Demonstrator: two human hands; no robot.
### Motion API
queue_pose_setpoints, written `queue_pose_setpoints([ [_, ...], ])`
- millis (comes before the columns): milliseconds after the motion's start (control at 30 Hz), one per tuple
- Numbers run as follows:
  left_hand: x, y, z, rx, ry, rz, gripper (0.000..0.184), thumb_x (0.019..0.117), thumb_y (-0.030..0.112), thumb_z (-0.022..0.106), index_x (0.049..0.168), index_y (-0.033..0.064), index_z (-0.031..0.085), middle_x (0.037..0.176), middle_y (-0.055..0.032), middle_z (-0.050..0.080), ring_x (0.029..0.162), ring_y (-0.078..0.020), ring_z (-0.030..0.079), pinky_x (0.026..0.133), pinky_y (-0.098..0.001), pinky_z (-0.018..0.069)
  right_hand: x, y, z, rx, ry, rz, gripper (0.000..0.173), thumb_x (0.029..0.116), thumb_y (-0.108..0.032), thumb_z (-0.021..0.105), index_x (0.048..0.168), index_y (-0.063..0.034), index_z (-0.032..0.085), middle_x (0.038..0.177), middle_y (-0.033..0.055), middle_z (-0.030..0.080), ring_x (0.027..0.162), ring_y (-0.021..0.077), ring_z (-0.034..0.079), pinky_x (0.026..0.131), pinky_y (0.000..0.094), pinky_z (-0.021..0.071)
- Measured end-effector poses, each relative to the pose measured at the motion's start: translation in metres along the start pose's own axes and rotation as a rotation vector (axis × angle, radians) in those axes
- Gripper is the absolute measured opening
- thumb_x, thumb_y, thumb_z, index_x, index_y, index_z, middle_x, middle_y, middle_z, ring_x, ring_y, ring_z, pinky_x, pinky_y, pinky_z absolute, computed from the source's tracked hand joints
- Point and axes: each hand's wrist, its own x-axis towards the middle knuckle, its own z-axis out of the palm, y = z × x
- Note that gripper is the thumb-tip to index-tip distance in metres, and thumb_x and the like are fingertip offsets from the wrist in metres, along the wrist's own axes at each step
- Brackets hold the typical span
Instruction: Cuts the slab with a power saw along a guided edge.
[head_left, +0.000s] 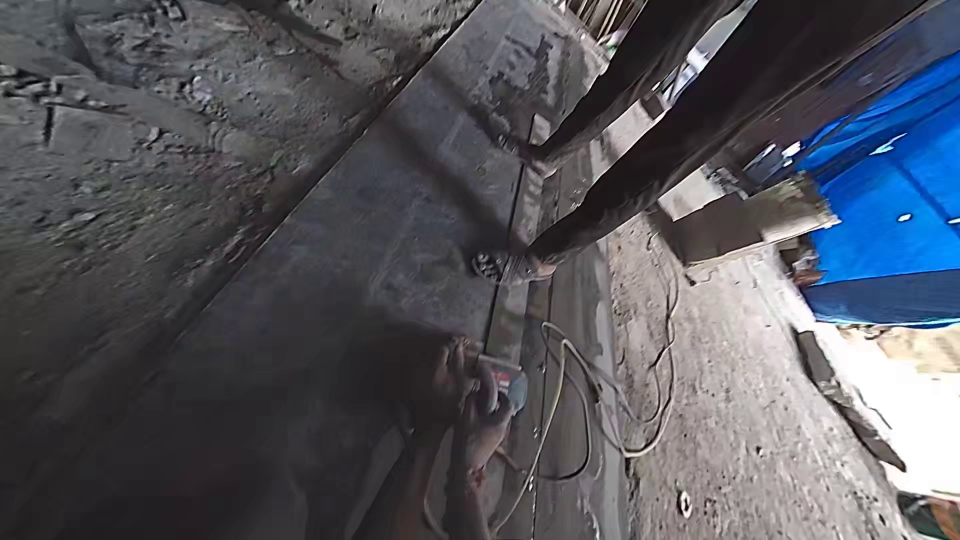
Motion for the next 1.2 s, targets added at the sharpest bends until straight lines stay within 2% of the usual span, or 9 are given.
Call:
queue_pose_setpoints([
  [100, 0.008, 0.003, 0.010, 0.026, -0.010, -0.001, 0.039, 0.0988, 0.038, 0.058, 0.084, 0.0049, 0.073, 0.088, -0.0134, 0.072, 0.091, -0.0308, 0.072, 0.082, -0.0477, 0.0569, 0.022, 0.022, 0.020, -0.037, 0.129, -0.123, 0.052, 0.0779, -0.017, 0.085, 0.120, 0.0046, 0.063, 0.102, 0.0240, 0.070, 0.092, 0.0390, 0.069, 0.083, 0.0576, 0.0554],
  [200, 0.006, 0.005, 0.011, 0.028, -0.072, -0.018, 0.035, 0.1007, 0.038, 0.057, 0.086, 0.0094, 0.072, 0.089, -0.0095, 0.072, 0.092, -0.0266, 0.072, 0.085, -0.0450, 0.0563, 0.015, -0.006, 0.004, -0.021, 0.090, -0.043, 0.054, 0.0795, -0.013, 0.084, 0.124, 0.0059, 0.061, 0.101, 0.0258, 0.070, 0.090, 0.0413, 0.068, 0.081, 0.0589, 0.0538],
  [400, 0.009, -0.002, 0.025, 0.045, 0.055, 0.040, 0.042, 0.0975, 0.038, 0.057, 0.078, 0.0034, 0.070, 0.079, -0.0139, 0.069, 0.083, -0.0315, 0.071, 0.078, -0.0465, 0.0555, 0.013, -0.009, 0.007, -0.007, 0.090, -0.047, 0.050, 0.0813, -0.013, 0.081, 0.124, 0.0050, 0.062, 0.100, 0.0250, 0.070, 0.089, 0.0410, 0.068, 0.078, 0.0592, 0.0534],
  [633, 0.016, 0.000, 0.032, 0.070, 0.030, 0.036, 0.043, 0.0997, 0.040, 0.053, 0.081, 0.0051, 0.071, 0.082, -0.0131, 0.070, 0.086, -0.0312, 0.070, 0.081, -0.0469, 0.0535, 0.021, -0.016, 0.011, 0.005, 0.098, -0.033, 0.051, 0.0801, -0.013, 0.082, 0.124, 0.0038, 0.062, 0.097, 0.0232, 0.071, 0.086, 0.0385, 0.068, 0.076, 0.0574, 0.0538],
  [733, 0.001, 0.000, 0.009, 0.048, -0.039, 0.020, 0.044, 0.1020, 0.040, 0.054, 0.088, 0.0040, 0.075, 0.088, -0.0144, 0.073, 0.088, -0.0321, 0.072, 0.081, -0.0493, 0.0571, 0.003, -0.010, -0.004, -0.036, 0.029, 0.023, 0.059, 0.0808, -0.013, 0.084, 0.130, 0.0068, 0.058, 0.107, 0.0288, 0.069, 0.096, 0.0438, 0.068, 0.085, 0.0603, 0.0541],
  [800, 0.037, 0.015, 0.026, -0.016, 0.018, 0.035, 0.045, 0.1011, 0.041, 0.052, 0.092, 0.0045, 0.076, 0.091, -0.0137, 0.074, 0.090, -0.0312, 0.073, 0.081, -0.0489, 0.0588, 0.032, -0.031, 0.012, 0.022, 0.053, -0.048, 0.057, 0.0805, -0.014, 0.084, 0.129, 0.0074, 0.061, 0.106, 0.0291, 0.070, 0.094, 0.0445, 0.069, 0.083, 0.0610, 0.0545],
  [900, 0.013, 0.006, 0.016, 0.021, -0.036, 0.011, 0.046, 0.1011, 0.042, 0.051, 0.090, 0.0047, 0.076, 0.091, -0.0134, 0.074, 0.092, -0.0311, 0.073, 0.083, -0.0489, 0.0582, 0.021, -0.012, 0.007, -0.035, 0.046, 0.019, 0.054, 0.0797, -0.019, 0.083, 0.125, 0.0027, 0.063, 0.094, 0.0231, 0.072, 0.085, 0.0406, 0.070, 0.076, 0.0601, 0.0545],
  [1033, 0.016, 0.005, 0.041, 0.008, 0.072, 0.031, 0.050, 0.0994, 0.044, 0.050, 0.079, 0.0034, 0.071, 0.080, -0.0142, 0.069, 0.086, -0.0337, 0.069, 0.080, -0.0491, 0.0540, 0.031, -0.021, 0.005, -0.031, 0.013, 0.024, 0.052, 0.0811, -0.019, 0.084, 0.125, 0.0018, 0.064, 0.095, 0.0225, 0.072, 0.086, 0.0401, 0.070, 0.076, 0.0602, 0.0536],
  [1200, 0.017, -0.001, 0.041, 0.063, 0.057, 0.045, 0.051, 0.1005, 0.045, 0.049, 0.082, 0.0034, 0.073, 0.083, -0.0143, 0.071, 0.087, -0.0331, 0.070, 0.081, -0.0483, 0.0548, 0.039, -0.015, 0.006, -0.001, -0.134, 0.064, 0.053, 0.0813, -0.028, 0.086, 0.122, -0.0005, 0.066, 0.097, 0.0211, 0.072, 0.090, 0.0377, 0.070, 0.080, 0.0597, 0.0535],
])
